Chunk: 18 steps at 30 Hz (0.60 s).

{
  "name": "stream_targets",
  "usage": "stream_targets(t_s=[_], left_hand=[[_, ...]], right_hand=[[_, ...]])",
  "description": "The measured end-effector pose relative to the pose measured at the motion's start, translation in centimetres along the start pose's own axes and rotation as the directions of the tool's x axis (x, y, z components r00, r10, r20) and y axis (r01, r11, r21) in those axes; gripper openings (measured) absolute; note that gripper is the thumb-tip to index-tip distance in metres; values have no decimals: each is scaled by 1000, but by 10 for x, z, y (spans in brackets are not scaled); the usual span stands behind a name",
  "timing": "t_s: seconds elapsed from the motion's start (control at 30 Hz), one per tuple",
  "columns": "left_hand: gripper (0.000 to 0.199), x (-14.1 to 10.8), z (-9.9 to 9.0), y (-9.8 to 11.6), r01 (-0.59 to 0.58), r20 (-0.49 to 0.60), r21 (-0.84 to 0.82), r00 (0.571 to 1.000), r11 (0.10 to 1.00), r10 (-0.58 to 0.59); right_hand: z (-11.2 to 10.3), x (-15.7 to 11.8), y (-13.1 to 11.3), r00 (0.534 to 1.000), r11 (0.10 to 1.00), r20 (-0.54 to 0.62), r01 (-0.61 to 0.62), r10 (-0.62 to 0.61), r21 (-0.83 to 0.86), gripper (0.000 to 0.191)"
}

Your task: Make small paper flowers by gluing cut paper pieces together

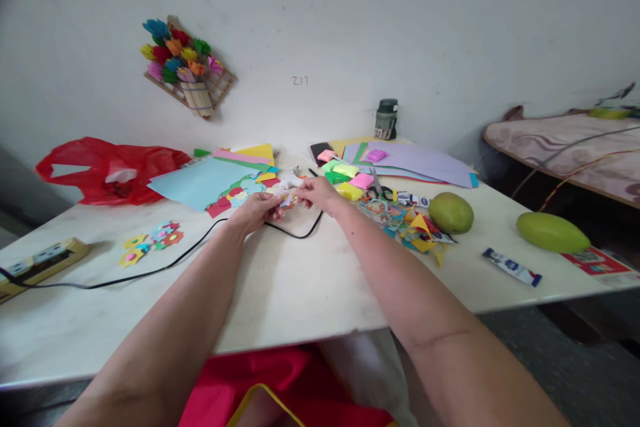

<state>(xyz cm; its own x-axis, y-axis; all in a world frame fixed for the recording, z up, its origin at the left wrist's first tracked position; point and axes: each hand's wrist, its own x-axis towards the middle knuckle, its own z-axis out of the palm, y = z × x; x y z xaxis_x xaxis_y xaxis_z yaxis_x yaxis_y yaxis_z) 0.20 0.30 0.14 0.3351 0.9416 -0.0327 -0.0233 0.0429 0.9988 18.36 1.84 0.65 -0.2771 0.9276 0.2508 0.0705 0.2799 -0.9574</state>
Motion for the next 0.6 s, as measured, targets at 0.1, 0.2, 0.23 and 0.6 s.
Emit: stream_targets(t_s=[0.1,0.2,0.23,0.6], left_hand=[[37,-1,0,1,16,-5,19,1000,1000,-16],[36,0,-2,0,20,11,29,1000,999,-21],[36,0,-2,0,19,18,32,1000,999,-20],[33,0,-1,1,28,28,10,999,1000,-28]], right_hand=[[-7,3,0,995,989,-95,27,-13,143,25],[-11,3,-1,988,974,-153,60,-27,217,26],[-11,3,-2,989,976,-139,67,-38,206,25],[4,-1,0,998,999,57,-27,25,39,17]])
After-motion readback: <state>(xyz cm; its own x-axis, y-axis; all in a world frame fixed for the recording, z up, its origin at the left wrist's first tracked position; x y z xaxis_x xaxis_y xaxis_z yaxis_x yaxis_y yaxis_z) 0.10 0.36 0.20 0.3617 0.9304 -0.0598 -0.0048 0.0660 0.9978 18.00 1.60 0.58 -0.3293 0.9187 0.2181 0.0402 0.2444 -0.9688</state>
